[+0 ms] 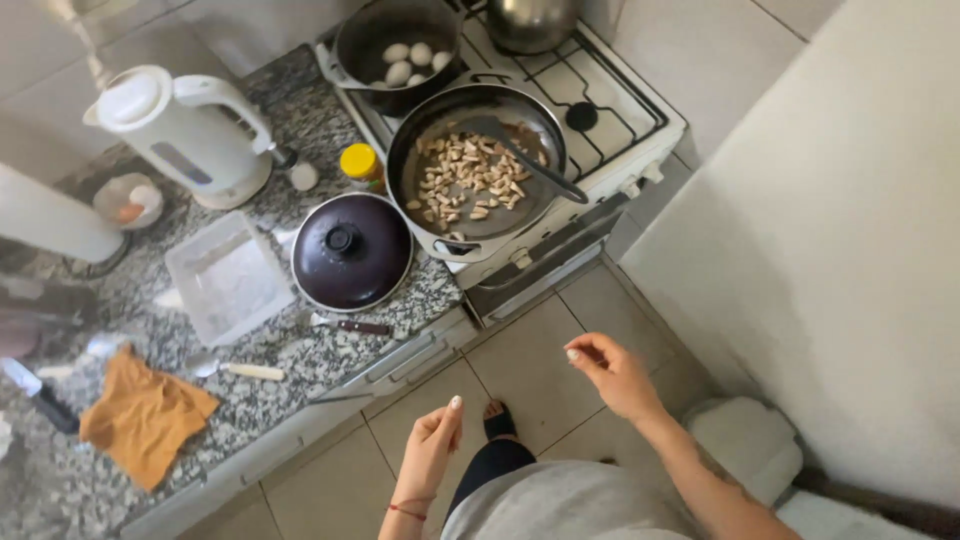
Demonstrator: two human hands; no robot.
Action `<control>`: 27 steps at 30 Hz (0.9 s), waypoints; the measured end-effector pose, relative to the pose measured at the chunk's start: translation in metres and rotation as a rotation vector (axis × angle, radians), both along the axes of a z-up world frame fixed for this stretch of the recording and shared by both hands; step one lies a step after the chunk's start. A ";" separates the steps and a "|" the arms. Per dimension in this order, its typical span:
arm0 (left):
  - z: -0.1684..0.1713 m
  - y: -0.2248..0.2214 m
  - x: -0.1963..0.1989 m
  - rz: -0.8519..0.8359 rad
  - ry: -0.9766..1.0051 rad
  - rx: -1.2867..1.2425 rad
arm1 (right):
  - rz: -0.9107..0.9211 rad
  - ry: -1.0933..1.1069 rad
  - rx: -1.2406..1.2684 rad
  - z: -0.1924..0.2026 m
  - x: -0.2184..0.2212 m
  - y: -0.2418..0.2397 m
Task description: Stirring cooked meat in a frying pan on a stove and then transferring the meat into a plastic storage container using a spatula.
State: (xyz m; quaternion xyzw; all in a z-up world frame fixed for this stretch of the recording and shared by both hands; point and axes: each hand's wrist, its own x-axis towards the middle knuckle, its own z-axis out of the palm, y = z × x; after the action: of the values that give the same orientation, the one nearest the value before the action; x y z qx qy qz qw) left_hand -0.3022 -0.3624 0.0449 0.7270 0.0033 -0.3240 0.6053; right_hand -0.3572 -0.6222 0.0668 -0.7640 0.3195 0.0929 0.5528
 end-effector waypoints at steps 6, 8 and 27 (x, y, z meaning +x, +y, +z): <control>-0.029 -0.055 0.042 -0.368 0.083 0.074 | 0.129 0.151 0.102 0.009 -0.034 0.006; -0.039 -0.087 0.056 -0.579 0.064 0.182 | 0.028 0.154 0.122 -0.005 -0.054 -0.006; -0.048 -0.235 -0.007 -1.179 -0.087 0.324 | -0.572 -0.037 0.055 -0.042 -0.199 -0.037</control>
State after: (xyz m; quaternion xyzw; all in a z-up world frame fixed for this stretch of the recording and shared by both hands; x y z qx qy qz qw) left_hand -0.3095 -0.5979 -0.0032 0.7019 -0.3751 -0.5695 0.2058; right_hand -0.5562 -0.6597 0.0252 -0.6292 0.5090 -0.0720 0.5829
